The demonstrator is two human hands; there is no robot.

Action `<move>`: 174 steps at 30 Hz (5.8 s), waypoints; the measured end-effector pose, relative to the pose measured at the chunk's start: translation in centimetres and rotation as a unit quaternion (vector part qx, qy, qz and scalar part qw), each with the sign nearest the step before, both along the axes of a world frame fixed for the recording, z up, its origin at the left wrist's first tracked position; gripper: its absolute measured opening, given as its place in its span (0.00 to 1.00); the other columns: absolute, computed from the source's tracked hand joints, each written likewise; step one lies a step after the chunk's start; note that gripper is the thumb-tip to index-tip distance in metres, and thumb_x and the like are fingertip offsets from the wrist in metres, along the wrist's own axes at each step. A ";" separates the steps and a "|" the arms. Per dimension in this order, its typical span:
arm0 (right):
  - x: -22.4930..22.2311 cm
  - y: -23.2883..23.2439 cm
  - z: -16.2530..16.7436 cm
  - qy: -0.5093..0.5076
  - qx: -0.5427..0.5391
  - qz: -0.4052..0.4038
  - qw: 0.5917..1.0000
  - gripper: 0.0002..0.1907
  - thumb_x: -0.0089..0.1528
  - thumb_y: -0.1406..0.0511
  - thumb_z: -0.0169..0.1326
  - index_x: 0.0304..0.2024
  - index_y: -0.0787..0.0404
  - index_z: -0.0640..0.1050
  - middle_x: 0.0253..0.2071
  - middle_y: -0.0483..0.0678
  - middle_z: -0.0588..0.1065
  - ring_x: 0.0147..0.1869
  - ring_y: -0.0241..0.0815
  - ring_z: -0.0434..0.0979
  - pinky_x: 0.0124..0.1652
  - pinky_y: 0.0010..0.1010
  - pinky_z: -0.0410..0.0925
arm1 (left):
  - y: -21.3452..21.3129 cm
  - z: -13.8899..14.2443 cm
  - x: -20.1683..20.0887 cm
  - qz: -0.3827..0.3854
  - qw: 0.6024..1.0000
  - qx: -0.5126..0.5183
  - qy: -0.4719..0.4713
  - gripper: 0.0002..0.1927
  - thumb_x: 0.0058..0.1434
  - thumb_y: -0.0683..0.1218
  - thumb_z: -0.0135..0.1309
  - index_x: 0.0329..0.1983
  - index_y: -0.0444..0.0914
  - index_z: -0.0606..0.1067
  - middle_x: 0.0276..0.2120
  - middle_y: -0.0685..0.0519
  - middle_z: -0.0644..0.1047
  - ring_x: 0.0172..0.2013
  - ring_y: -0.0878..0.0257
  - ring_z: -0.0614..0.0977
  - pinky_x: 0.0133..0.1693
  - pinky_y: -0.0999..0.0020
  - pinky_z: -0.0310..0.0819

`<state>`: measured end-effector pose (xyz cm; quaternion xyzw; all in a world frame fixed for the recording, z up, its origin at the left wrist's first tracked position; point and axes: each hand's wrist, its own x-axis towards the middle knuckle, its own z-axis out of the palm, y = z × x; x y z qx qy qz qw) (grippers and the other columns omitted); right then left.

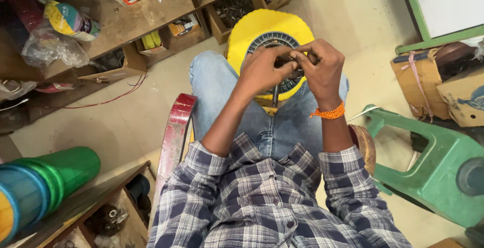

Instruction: The person sits in a chair with an electric motor armature and housing on their lap and works on the assembly by hand, fitting and pressing small components around the copper windings and turning the assembly to reach different sides. They continue fitting parts onto the motor throughout the clip.

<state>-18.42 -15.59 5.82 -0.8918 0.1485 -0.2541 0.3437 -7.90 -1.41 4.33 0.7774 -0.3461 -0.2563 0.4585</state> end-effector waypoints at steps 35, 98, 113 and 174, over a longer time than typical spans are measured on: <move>-7.7 4.2 -3.7 0.028 0.066 -0.041 0.997 0.03 0.64 0.72 0.61 0.41 0.64 0.81 0.26 0.49 0.72 0.26 0.37 0.67 0.28 0.31 0.60 | 3.5 -3.5 -0.1 -0.045 0.954 -0.172 -0.242 0.24 0.56 0.53 0.68 0.55 0.45 0.80 0.50 0.55 0.82 0.47 0.55 0.79 0.50 0.61 0.74; -5.9 6.4 -7.2 -0.035 0.058 -0.068 0.995 0.05 0.64 0.72 0.60 0.42 0.67 0.81 0.37 0.55 0.80 0.35 0.44 0.80 0.36 0.33 0.70 | 3.3 -3.7 0.7 -0.065 0.974 -0.142 -0.162 0.24 0.54 0.54 0.69 0.54 0.44 0.82 0.47 0.54 0.83 0.48 0.55 0.79 0.53 0.60 0.72; -2.6 1.4 1.0 -0.039 0.002 0.031 0.999 0.05 0.64 0.73 0.64 0.43 0.65 0.83 0.33 0.50 0.79 0.30 0.35 0.73 0.31 0.28 0.65 | 2.6 -5.5 -1.0 0.010 0.949 -0.214 -0.233 0.26 0.55 0.52 0.70 0.56 0.42 0.79 0.52 0.55 0.82 0.46 0.58 0.79 0.49 0.63 0.70; -1.5 1.1 0.6 0.005 0.026 0.045 0.999 0.05 0.63 0.71 0.65 0.41 0.67 0.82 0.35 0.54 0.80 0.36 0.43 0.83 0.34 0.30 0.71 | 3.2 -4.4 -1.1 0.007 0.930 -0.193 -0.312 0.27 0.56 0.52 0.69 0.58 0.41 0.76 0.51 0.58 0.81 0.47 0.58 0.79 0.52 0.61 0.70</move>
